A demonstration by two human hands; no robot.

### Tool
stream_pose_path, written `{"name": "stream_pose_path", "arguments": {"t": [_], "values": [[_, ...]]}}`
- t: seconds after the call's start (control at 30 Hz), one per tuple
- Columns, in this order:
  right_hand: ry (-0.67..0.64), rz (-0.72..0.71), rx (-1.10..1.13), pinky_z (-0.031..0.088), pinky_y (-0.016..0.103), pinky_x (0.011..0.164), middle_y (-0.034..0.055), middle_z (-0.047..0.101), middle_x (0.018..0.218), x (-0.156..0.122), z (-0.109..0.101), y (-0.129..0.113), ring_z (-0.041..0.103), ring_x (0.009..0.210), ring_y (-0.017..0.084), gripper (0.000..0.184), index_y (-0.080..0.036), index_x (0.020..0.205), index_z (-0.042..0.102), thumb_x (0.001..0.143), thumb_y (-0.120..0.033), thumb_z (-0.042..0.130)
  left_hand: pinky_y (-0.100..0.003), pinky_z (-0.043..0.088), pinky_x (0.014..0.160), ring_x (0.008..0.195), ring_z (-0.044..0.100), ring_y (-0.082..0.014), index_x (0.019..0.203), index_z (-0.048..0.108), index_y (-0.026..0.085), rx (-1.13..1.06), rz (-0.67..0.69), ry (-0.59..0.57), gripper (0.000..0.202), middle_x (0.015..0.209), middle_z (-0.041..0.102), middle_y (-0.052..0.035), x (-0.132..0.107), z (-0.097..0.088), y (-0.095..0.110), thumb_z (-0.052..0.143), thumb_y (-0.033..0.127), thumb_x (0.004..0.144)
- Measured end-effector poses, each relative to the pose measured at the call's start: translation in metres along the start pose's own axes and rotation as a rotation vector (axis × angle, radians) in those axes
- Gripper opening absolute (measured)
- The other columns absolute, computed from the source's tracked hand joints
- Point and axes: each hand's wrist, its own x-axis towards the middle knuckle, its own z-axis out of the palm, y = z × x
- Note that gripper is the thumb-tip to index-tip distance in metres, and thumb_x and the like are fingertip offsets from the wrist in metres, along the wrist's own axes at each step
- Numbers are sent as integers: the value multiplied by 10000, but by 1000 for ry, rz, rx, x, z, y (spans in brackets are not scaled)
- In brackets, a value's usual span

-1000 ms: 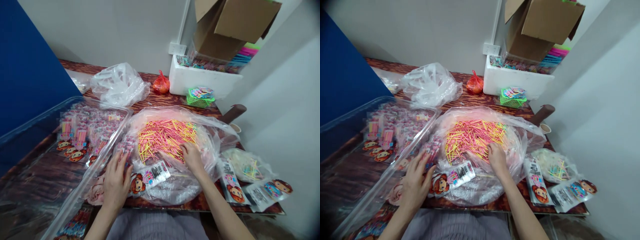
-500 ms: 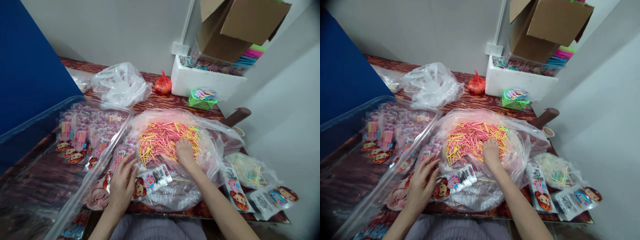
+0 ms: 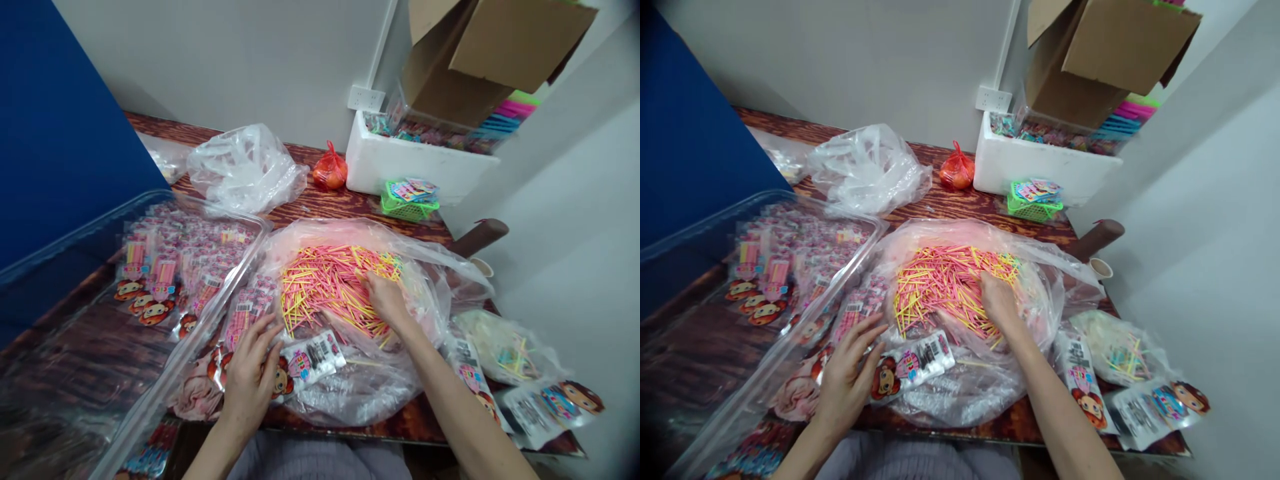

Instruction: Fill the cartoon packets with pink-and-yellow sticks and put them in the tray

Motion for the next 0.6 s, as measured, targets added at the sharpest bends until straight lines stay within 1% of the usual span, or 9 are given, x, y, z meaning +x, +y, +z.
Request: {"name": "stream_pose_path", "arguments": {"t": [0.13, 0.23, 0.33, 0.37, 0.4, 0.47, 0.5, 0.53, 0.6], "values": [[13, -9, 113, 256, 272, 600, 47, 667, 743, 2, -7, 6, 577, 684, 177, 204, -197, 855, 604, 946, -236, 425, -419, 464, 1016, 1228, 539, -248, 1201, 611, 254, -24, 5, -32, 285, 1318, 556, -93, -2, 5, 4, 503, 234, 938], [6, -15, 220, 290, 259, 602, 31, 645, 717, 1, -8, 10, 571, 669, 169, 163, -202, 797, 578, 912, -226, 464, -422, 476, 1002, 1223, 544, -249, 1200, 611, 254, -33, 13, -49, 282, 1320, 557, -100, -4, 9, 4, 495, 236, 943], [1, -14, 340, 353, 246, 598, 5, 608, 670, -6, -11, 8, 566, 618, 153, 198, -208, 776, 527, 933, -239, 410, -425, 493, 979, 1200, 558, -250, 1187, 619, 256, -23, 21, -70, 272, 1307, 573, -101, -5, 11, 7, 497, 241, 944], [-10, -15, 434, 378, 243, 595, -1, 599, 663, -12, -13, 5, 566, 605, 148, 218, -211, 773, 510, 947, -264, 388, -425, 497, 974, 1193, 563, -250, 1184, 621, 253, -22, 24, -74, 268, 1299, 579, -102, -5, 12, 9, 502, 244, 944], [-33, -18, 565, 402, 242, 591, -5, 592, 661, -20, -15, 1, 568, 597, 145, 235, -214, 770, 498, 955, -297, 381, -423, 499, 970, 1186, 568, -250, 1183, 620, 250, -26, 27, -77, 265, 1289, 588, -104, -4, 13, 11, 505, 246, 944], [-104, -17, 965, 442, 251, 590, -3, 590, 676, -44, -18, -12, 572, 605, 151, 254, -215, 766, 500, 943, -384, 432, -411, 501, 971, 1179, 575, -242, 1198, 607, 247, -52, 35, -102, 271, 1266, 607, -102, -2, 16, 19, 502, 242, 948], [-130, -11, 1116, 454, 256, 600, -2, 592, 683, -58, -16, -19, 576, 622, 156, 264, -214, 771, 511, 934, -415, 459, -402, 500, 976, 1180, 576, -235, 1216, 593, 248, -71, 44, -124, 282, 1257, 617, -98, -1, 18, 24, 496, 237, 951], [-133, -5, 1203, 464, 260, 631, -1, 598, 697, -74, -13, -27, 583, 650, 158, 273, -213, 782, 526, 936, -432, 471, -394, 495, 987, 1191, 573, -228, 1247, 571, 249, -90, 60, -150, 304, 1260, 621, -96, 0, 21, 29, 490, 232, 955], [-50, 21, 1261, 474, 270, 719, 6, 619, 751, -106, 2, -41, 598, 726, 164, 244, -214, 828, 565, 941, -419, 497, -395, 464, 1036, 1258, 529, -224, 1344, 490, 241, -115, 114, -201, 385, 1324, 591, -103, 0, 30, 42, 482, 229, 959]]}}
